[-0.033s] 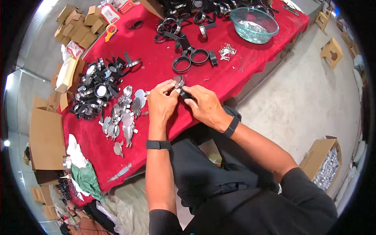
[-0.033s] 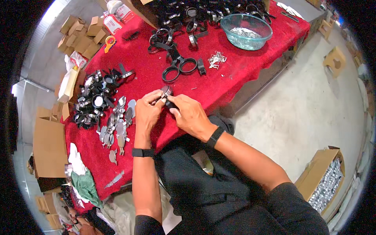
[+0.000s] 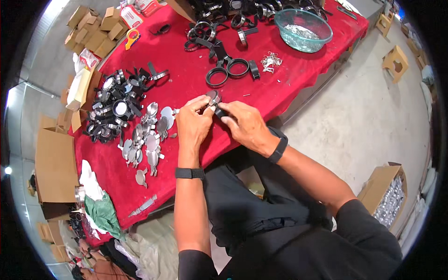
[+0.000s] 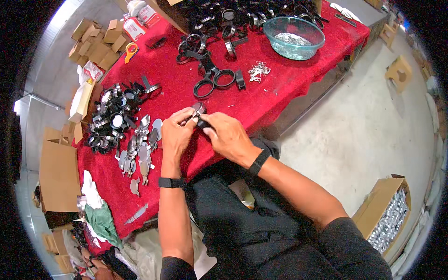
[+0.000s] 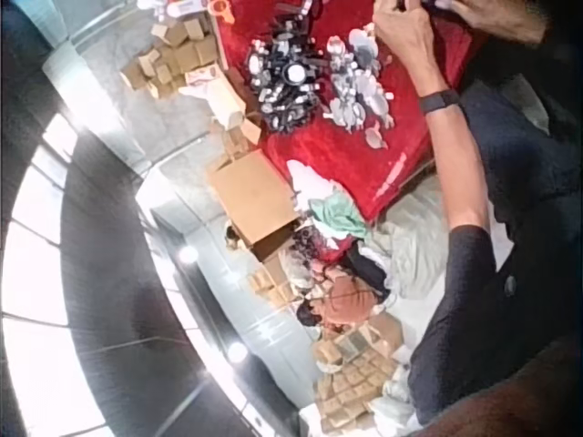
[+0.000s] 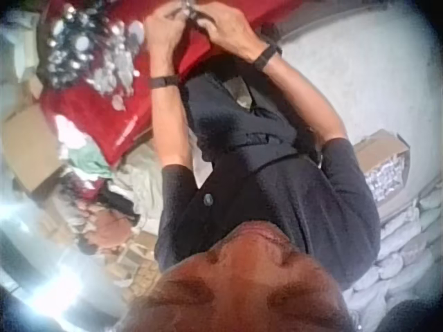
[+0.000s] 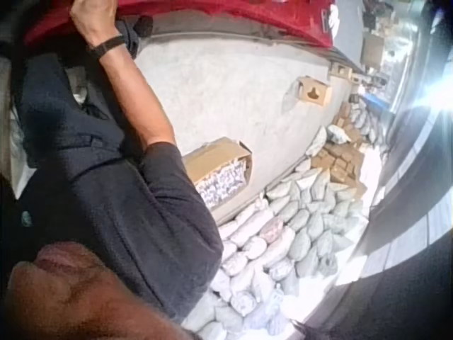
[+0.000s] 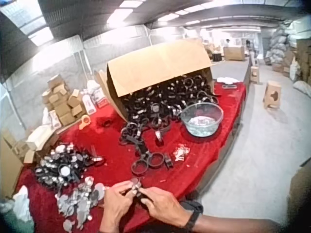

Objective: Assembling small mechanical components including brackets and rings on a workbench.

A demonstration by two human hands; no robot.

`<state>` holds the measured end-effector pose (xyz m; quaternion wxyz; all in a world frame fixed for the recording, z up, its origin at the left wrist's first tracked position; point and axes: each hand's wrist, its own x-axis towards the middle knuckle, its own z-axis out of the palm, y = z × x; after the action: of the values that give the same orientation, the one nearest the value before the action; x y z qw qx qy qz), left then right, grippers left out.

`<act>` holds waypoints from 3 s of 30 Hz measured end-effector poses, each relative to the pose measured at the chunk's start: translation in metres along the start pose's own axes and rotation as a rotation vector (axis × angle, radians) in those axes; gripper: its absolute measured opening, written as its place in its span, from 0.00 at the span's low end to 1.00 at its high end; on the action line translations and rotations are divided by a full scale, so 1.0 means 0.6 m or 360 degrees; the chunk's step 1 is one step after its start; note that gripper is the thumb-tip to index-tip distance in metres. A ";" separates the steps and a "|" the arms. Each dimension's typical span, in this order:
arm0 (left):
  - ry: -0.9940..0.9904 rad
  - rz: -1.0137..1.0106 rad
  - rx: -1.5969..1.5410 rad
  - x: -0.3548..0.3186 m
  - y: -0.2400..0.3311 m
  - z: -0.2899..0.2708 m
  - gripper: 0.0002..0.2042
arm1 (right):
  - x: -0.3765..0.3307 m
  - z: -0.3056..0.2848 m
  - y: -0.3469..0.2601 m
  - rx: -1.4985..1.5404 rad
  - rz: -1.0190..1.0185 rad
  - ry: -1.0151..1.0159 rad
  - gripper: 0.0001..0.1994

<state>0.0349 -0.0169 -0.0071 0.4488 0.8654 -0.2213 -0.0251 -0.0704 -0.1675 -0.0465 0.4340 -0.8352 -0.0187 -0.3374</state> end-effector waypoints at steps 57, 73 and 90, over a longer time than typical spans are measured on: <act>-0.0088 -0.0051 0.0353 0.005 0.042 -0.005 0.17 | 0.078 0.040 0.056 0.0575 0.1224 -0.0220 0.15; -0.0100 -0.0126 0.0270 0.004 0.050 -0.005 0.17 | 0.081 0.037 0.046 0.0463 0.1244 -0.0248 0.15; -0.0084 -0.0022 0.0206 0.001 0.036 -0.002 0.18 | 0.081 0.038 0.047 0.0478 0.1224 -0.0239 0.15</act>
<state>0.0282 -0.0271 0.0108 0.3857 0.8932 -0.2281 -0.0366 -0.0115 -0.1807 -0.0474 0.6427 -0.7310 0.2137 -0.0824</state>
